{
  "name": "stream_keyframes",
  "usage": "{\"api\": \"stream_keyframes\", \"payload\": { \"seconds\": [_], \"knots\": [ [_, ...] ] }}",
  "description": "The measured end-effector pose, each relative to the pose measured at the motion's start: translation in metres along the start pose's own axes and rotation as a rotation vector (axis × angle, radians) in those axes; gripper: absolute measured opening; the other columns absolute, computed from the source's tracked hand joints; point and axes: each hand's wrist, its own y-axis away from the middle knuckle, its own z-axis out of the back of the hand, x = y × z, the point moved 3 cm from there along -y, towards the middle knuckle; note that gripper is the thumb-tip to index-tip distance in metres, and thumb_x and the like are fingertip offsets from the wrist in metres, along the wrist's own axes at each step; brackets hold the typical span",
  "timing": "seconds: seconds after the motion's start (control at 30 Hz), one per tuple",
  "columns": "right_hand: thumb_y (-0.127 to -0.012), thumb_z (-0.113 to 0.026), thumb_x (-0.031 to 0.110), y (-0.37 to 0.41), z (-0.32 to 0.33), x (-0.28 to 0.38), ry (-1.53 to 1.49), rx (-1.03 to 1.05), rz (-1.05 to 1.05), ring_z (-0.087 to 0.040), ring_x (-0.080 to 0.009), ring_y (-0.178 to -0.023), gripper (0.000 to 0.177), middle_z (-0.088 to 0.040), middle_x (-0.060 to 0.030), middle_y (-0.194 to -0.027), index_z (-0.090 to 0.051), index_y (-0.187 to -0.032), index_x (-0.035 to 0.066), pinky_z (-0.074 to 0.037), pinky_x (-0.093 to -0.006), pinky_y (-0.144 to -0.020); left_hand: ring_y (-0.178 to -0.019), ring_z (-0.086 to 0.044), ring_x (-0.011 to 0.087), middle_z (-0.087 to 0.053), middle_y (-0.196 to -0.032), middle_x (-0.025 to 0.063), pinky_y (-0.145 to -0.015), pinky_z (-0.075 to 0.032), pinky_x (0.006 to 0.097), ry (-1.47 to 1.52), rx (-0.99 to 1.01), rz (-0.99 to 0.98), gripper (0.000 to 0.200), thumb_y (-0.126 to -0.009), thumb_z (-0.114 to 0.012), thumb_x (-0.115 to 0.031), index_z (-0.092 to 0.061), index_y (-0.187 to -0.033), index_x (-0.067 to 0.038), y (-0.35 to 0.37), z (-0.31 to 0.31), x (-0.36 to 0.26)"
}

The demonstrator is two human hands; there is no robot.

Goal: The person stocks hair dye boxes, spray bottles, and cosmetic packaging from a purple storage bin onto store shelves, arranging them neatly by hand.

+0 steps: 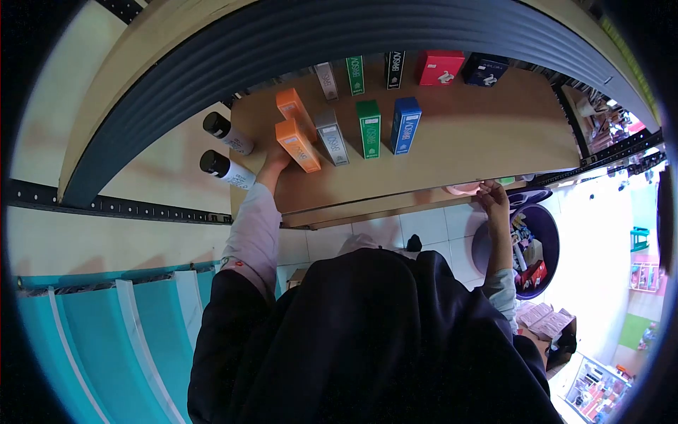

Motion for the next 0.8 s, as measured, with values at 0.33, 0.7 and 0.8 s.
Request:
{"api": "stream_keyframes", "payload": {
  "seconds": [0.33, 0.7, 0.8],
  "knots": [
    [-0.084, -0.057, 0.005, -0.002, -0.007, 0.023, 0.023, -0.007, 0.007, -0.057, -0.0089, -0.084, 0.023, -0.059, -0.0009, -0.097, -0.052, -0.107, 0.005, -0.042, -0.0195, -0.068, -0.096, -0.055, 0.0164, -0.059, -0.106, 0.0072, -0.081, -0.046, 0.0293, -0.421, -0.011, -0.043, 0.022, -0.087, -0.055, -0.011, -0.055, -0.109, -0.004, 0.008, -0.011, -0.030],
    [-0.083, -0.060, 0.008, -0.020, -0.032, 0.089, 0.149, 0.082, 0.288, -0.057, -0.0134, -0.090, 0.025, -0.059, -0.0049, -0.101, -0.054, -0.107, 0.003, -0.045, -0.0252, -0.079, -0.097, -0.056, 0.0183, -0.059, -0.109, 0.0097, -0.082, -0.045, 0.0302, -0.362, -0.035, -0.145, 0.032, -0.082, -0.062, -0.013, -0.054, -0.112, -0.004, 0.006, -0.010, -0.024],
    [-0.084, -0.060, 0.008, -0.029, -0.069, 0.156, 0.281, 0.167, 0.465, -0.056, -0.0153, -0.097, 0.021, -0.059, -0.0042, -0.105, -0.056, -0.103, 0.002, -0.043, -0.0268, -0.085, -0.099, -0.056, 0.0203, -0.059, -0.110, 0.0118, -0.085, -0.044, 0.0306, -0.782, -0.091, -0.251, 0.040, -0.079, -0.065, -0.013, -0.052, -0.115, -0.004, 0.019, -0.015, -0.040]
  ]
}}
